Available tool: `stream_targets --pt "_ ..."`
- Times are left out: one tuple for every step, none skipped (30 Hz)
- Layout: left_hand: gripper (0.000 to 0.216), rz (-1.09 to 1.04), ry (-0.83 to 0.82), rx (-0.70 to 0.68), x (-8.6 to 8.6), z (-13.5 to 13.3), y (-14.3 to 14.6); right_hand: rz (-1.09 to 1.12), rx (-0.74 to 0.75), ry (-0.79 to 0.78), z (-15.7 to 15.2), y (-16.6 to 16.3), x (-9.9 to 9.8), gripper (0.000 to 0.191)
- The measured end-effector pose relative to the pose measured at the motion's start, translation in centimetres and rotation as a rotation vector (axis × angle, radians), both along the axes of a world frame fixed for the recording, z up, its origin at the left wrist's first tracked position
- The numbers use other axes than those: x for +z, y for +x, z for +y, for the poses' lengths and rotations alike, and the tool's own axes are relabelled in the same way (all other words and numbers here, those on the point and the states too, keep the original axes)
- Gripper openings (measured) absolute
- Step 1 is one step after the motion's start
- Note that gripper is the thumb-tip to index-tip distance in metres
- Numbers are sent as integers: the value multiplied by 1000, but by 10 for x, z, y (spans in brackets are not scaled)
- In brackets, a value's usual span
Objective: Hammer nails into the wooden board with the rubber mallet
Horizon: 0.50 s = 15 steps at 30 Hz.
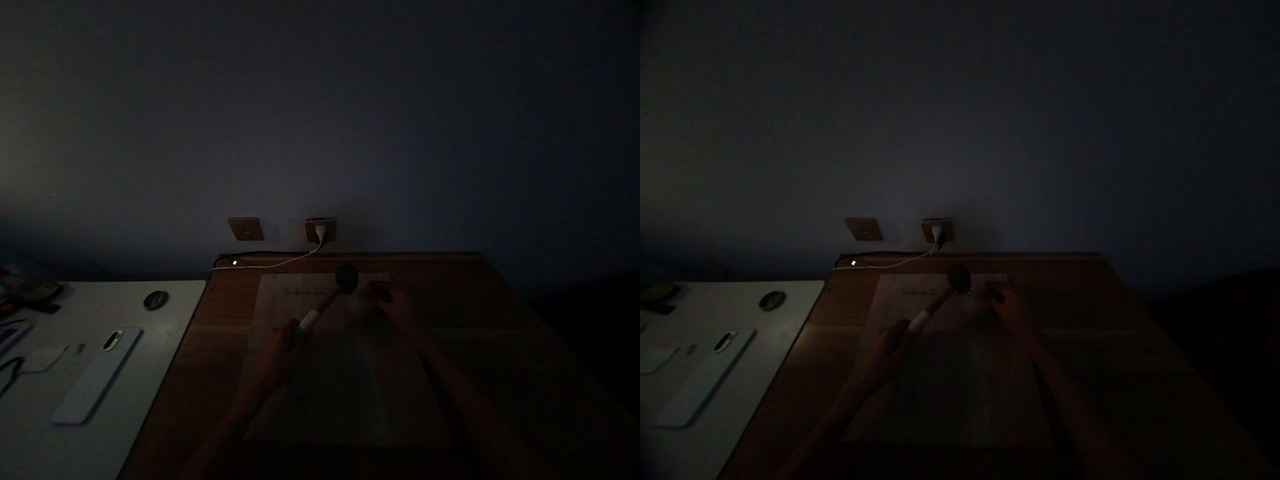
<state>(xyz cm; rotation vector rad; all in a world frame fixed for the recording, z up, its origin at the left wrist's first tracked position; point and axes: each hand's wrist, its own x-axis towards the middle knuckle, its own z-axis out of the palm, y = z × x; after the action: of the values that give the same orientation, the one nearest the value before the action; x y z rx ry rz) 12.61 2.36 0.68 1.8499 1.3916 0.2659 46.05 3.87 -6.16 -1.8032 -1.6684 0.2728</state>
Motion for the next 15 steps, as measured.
stream_targets --pt "44 8 -2 -6 0 0 0 1 9 -6 0 -2 0 32" --pt "44 12 -2 -11 0 0 1 0 20 -11 0 -4 1 31" --pt "45 13 -4 -16 0 -1 1 -1 29 -15 -1 -6 1 31" --pt "45 13 -7 -18 0 -2 1 -3 38 -17 -2 -8 1 30" --pt "45 14 -11 -18 1 -2 0 -5 44 -19 -3 -9 1 30" --pt "46 14 -15 -15 1 -3 0 -7 46 -20 -4 -10 0 31" --pt "46 13 -20 -12 1 -3 0 -10 46 -18 -5 -10 0 31" --pt "46 11 -23 -11 1 -3 -1 -12 43 -16 -5 -10 -1 32" --pt "47 9 -22 -13 1 -3 -1 -14 39 -13 -6 -9 -2 32" --pt "47 9 -18 -16 0 -3 -1 -16 35 -11 -7 -9 -2 31" --pt "48 7 -15 -21 0 -3 -1 -17 32 -9 -7 -9 -2 31" --pt "48 5 -12 -24 -1 -3 -2 -18 33 -9 -7 -9 -2 31" --pt "48 2 -10 -26 -2 -3 -2 -17 36 -10 -7 -9 -2 31" --pt "48 -6 -8 -28 -2 -3 -2 -16 42 -13 -7 -9 -2 31" --pt "48 -16 -7 -30 -3 -3 -2 -14 46 -16 -6 -10 -1 31"
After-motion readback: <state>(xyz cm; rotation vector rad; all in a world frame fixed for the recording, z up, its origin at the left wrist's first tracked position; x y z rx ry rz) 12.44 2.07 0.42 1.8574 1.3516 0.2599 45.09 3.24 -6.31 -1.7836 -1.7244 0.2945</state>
